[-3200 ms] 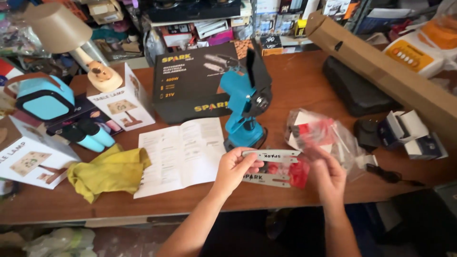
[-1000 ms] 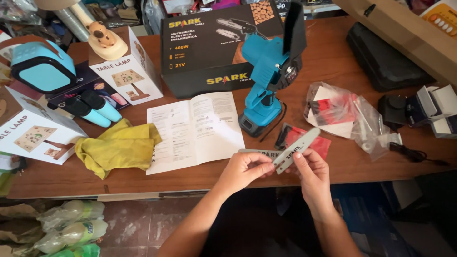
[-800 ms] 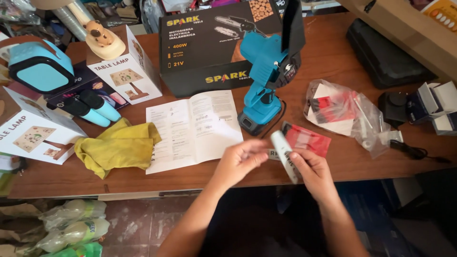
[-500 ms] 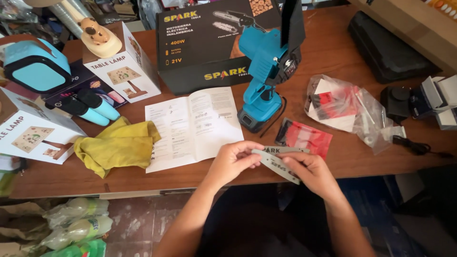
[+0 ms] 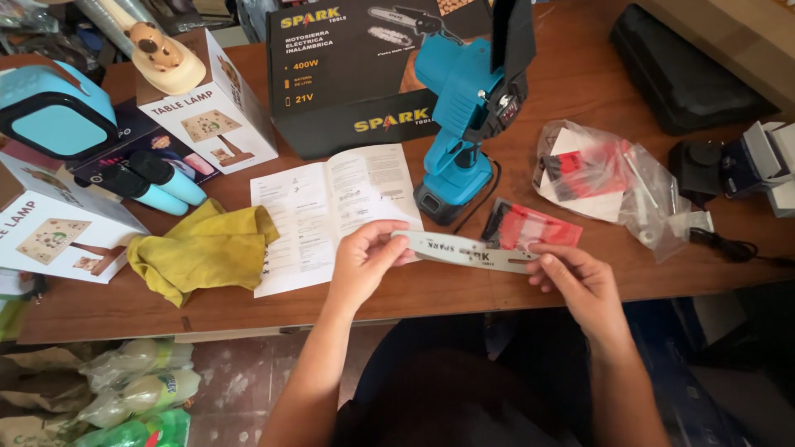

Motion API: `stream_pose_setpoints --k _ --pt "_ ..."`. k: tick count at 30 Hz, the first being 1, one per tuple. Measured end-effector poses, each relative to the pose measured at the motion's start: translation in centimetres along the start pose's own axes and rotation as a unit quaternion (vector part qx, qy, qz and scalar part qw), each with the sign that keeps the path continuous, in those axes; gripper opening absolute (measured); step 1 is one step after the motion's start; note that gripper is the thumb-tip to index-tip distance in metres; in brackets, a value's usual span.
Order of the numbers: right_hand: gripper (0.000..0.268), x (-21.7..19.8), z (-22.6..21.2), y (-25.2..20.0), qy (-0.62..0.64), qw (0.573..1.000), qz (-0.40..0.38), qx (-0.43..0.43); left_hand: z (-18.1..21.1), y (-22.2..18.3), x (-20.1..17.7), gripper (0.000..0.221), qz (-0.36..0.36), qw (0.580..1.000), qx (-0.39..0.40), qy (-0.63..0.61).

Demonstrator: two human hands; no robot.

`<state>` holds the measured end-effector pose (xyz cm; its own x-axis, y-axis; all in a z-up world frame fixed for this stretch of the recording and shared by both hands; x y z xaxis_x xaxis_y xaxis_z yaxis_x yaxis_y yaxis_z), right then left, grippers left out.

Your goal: Unboxing and assembling a mini electric chainsaw while referring to the instruction manual.

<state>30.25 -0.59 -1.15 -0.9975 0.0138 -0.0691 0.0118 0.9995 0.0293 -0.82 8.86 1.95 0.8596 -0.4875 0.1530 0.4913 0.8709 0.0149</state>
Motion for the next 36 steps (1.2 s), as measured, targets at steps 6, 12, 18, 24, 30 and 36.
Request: stream_pose_setpoints --k 6,12,18,24,30,36 --pt "0.025 -0.7 -0.6 -0.5 -0.002 1.0 0.025 0.005 -0.4 -0.3 -1.3 0.027 0.026 0.999 0.007 -0.031" --pt "0.024 -0.1 -0.8 -0.4 0.007 1.0 0.026 0.004 -1.6 -0.1 -1.0 0.027 0.015 0.999 -0.001 -0.029" --pt "0.032 1.3 -2.1 -0.1 -0.032 0.999 0.016 -0.013 1.2 0.3 1.8 0.026 -0.043 0.995 0.022 0.086" --pt "0.053 5.7 -3.8 0.5 -0.103 0.992 -0.066 -0.025 6.3 1.4 8.4 0.032 -0.155 0.937 0.119 0.289" --pt "0.063 6.6 -2.9 0.7 0.035 0.997 -0.068 -0.02 5.4 2.5 10.5 0.041 -0.169 0.941 0.123 0.268" --pt "0.072 4.0 -2.8 -0.3 0.123 0.992 0.036 -0.02 1.3 1.6 8.9 0.033 -0.19 0.947 0.03 0.259"
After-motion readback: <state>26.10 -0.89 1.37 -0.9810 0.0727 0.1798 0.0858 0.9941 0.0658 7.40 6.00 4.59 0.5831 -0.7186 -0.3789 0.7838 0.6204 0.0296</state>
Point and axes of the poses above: each hand's wrist, its own y-axis towards the middle knuckle, its own x-axis out of the palm, z = x × y, the point moved 8 cm from there along y, towards the middle knuckle, and after that the axes turned 14 degrees about -z, right-handed, at the moved point
